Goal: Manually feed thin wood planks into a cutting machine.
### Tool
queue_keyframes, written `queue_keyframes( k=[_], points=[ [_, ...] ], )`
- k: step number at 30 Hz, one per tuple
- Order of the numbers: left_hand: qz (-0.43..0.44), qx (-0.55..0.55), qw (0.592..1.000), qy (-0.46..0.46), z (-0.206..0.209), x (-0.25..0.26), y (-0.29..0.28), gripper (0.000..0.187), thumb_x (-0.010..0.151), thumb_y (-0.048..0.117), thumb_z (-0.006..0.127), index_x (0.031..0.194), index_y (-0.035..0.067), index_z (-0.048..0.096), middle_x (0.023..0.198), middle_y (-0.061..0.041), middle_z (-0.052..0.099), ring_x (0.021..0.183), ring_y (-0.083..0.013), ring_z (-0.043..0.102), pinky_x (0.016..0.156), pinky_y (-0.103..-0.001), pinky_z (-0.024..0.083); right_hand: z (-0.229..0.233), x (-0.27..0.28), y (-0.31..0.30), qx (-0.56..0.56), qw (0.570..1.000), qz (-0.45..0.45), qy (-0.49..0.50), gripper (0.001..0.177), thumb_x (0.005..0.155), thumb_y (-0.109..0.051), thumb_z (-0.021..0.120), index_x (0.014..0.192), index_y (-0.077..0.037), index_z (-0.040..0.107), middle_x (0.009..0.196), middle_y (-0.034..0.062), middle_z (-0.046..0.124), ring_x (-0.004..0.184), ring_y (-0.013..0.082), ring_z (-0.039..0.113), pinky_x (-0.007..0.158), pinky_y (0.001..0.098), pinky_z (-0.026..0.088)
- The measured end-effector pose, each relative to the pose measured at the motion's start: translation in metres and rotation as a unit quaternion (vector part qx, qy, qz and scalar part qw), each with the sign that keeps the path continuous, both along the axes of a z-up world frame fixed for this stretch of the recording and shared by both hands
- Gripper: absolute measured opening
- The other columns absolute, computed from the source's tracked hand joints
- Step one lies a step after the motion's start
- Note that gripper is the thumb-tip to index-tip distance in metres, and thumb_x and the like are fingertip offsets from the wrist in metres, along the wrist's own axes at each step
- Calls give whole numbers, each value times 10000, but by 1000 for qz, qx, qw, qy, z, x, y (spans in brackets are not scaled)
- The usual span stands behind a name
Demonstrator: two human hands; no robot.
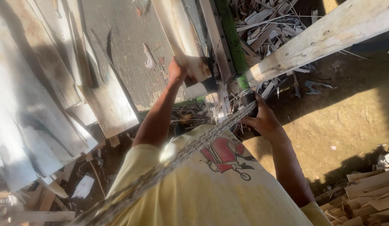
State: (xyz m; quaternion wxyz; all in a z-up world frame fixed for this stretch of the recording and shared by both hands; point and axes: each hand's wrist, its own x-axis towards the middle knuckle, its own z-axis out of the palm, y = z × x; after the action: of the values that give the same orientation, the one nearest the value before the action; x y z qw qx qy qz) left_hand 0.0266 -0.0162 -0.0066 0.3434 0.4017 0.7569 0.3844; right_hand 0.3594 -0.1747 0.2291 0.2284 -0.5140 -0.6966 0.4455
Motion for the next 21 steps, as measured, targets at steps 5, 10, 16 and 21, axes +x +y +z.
queue_keyframes(
  k=[5, 10, 16, 21],
  points=[
    [-13, 1, 996, -90, 35, 13, -3, 434, 810, 101, 789, 1187, 12, 594, 1075, -183, 741, 988, -293, 740, 855, -399, 599, 25, -20, 1, -204, 972, -112, 9, 895, 786, -104, 690, 1605, -127, 332, 921, 116, 684, 642, 196, 656, 551, 355, 549],
    [-48, 34, 992, -113, 0, 7, -8, 478, 836, 94, 736, 1264, -10, 550, 1071, -196, 764, 1000, -284, 759, 856, -381, 605, -13, -12, -1, -154, 980, -118, -35, 900, 762, -16, 614, 1600, -98, 297, 921, 140, 711, 709, 208, 688, 633, 346, 569],
    [1, -33, 999, -14, -37, 15, 35, 381, 843, 134, 694, 1173, -34, 605, 1094, -275, 721, 1101, -419, 693, 940, -442, 559, -41, -1, -5, -74, 990, -91, -72, 931, 750, -1, 663, 1596, -74, 283, 1019, 128, 716, 785, 203, 706, 700, 356, 576],
    [-3, -69, 997, 28, -36, 17, 56, 426, 812, 154, 711, 1187, -11, 592, 1148, -272, 699, 1142, -430, 655, 987, -440, 535, -13, -19, -2, -146, 981, -121, -39, 854, 821, -38, 683, 1588, -99, 311, 953, 141, 715, 713, 229, 685, 607, 386, 555]
  ],
)
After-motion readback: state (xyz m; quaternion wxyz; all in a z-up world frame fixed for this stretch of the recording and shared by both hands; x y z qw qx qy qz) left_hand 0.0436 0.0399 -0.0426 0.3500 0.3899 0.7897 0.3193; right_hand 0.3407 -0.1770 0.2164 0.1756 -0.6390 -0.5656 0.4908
